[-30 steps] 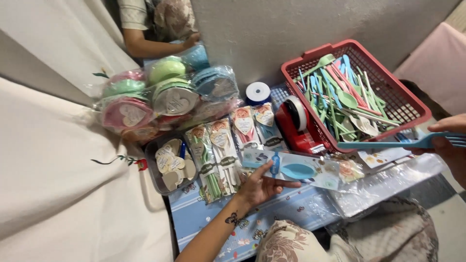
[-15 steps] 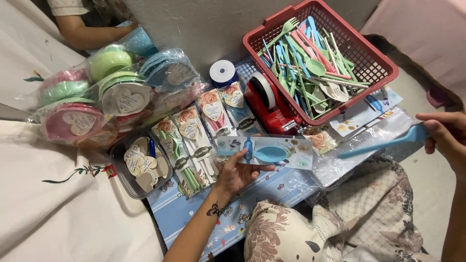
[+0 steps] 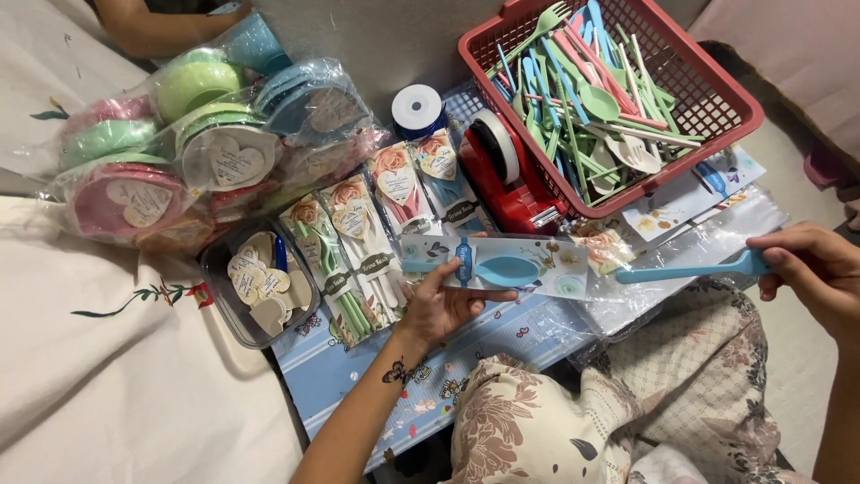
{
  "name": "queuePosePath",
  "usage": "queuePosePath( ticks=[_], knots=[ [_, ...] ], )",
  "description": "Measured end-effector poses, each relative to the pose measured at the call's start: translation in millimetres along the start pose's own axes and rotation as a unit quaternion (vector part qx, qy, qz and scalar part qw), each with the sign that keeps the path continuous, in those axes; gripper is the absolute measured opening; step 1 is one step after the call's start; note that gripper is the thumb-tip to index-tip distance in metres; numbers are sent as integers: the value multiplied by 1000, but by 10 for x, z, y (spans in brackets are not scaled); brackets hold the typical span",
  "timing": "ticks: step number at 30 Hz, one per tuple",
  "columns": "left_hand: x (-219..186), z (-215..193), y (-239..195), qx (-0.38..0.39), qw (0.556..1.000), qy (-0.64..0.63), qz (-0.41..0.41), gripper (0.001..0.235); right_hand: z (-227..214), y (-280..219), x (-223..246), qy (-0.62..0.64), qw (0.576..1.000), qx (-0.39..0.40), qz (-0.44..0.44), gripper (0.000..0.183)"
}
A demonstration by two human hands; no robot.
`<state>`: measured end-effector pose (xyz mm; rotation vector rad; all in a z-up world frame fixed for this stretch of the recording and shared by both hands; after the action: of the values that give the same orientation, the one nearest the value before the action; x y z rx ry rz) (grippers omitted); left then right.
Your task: The person packs pink straws into a clear plastic bag and seals it with tape. They then pack a blue spoon and a blue fork into a separate bag, sealing it with tape as well.
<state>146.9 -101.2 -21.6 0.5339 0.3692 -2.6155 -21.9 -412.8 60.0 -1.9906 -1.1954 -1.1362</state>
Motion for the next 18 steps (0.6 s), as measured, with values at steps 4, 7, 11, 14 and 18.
queuePosePath(
  ticks=[4,7,11,14,18],
  knots=[
    [-20,105,-18,3,999,36,2,47,194,-37,112,66,997,14,24,23],
    [-11,232,-29,87,996,23,8,51,397,-35,194,145,987,61,28,25],
    [84,358,-68,158,920,358,-30,32,706,-41,177,204,968,139,41,24],
    [42,326,-137,21,860,494,-128,40,853,-62,165,226,962,146,53,19],
    [-84,337,-235,-107,806,550,-191,48,928,-78,162,204,970,115,72,18]
  ],
)
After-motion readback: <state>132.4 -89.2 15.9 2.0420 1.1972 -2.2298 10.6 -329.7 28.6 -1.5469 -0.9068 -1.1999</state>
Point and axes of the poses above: each hand's wrist, its own y-axis towards the middle knuckle, its own z-axis out of the palm, x = y × z, the point moved 6 cm from there along y, towards the middle knuckle, and after that the axes turned 13 degrees about z, right-handed, at the moved point
